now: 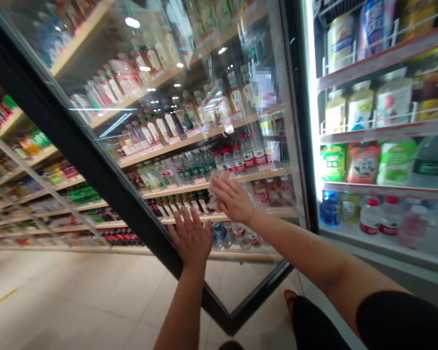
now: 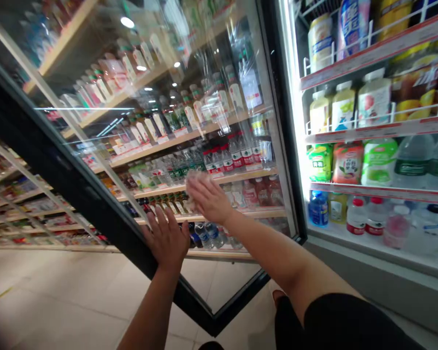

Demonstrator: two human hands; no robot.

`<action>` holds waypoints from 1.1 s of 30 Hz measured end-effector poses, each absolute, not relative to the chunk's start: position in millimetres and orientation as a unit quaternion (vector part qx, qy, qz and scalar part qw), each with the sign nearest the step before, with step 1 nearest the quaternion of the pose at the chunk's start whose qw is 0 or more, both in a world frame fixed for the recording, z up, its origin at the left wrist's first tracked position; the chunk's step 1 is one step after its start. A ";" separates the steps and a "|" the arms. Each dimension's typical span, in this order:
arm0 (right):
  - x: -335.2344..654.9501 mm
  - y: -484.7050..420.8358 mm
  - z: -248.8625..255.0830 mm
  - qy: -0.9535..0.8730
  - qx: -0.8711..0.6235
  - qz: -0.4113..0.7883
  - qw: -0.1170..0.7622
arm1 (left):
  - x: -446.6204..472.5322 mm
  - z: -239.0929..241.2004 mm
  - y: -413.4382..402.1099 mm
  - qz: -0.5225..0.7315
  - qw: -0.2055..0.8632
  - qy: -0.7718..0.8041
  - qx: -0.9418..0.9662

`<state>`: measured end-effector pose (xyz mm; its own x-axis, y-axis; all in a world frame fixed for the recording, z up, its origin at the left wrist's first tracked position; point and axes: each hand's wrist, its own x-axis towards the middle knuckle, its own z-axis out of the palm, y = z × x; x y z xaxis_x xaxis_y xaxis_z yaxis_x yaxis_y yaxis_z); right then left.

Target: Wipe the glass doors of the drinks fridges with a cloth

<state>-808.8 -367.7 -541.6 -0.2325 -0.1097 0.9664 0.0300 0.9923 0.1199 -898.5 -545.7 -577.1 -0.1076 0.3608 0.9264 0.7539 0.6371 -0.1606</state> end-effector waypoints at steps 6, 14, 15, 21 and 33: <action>-807.7 -342.7 -523.5 -0.795 -0.049 -0.025 0.604 | -902.3 -578.1 -544.0 -0.198 0.535 -0.723 -0.390; -805.8 -329.7 -567.6 -0.800 -0.067 -0.020 0.595 | -900.6 -576.4 -543.7 -0.193 0.540 -0.722 -0.388; -807.8 -325.8 -550.1 -0.789 -0.079 -0.010 0.609 | -900.0 -576.0 -543.4 -0.203 0.528 -0.727 -0.388; -806.5 -320.4 -562.5 -0.767 -0.106 0.022 0.632 | -898.2 -575.1 -542.3 -0.210 0.513 -0.740 -0.381; -805.8 -284.1 -570.9 -0.729 -0.158 0.023 0.666 | -908.7 -576.7 -539.9 -0.183 0.553 -0.715 -0.386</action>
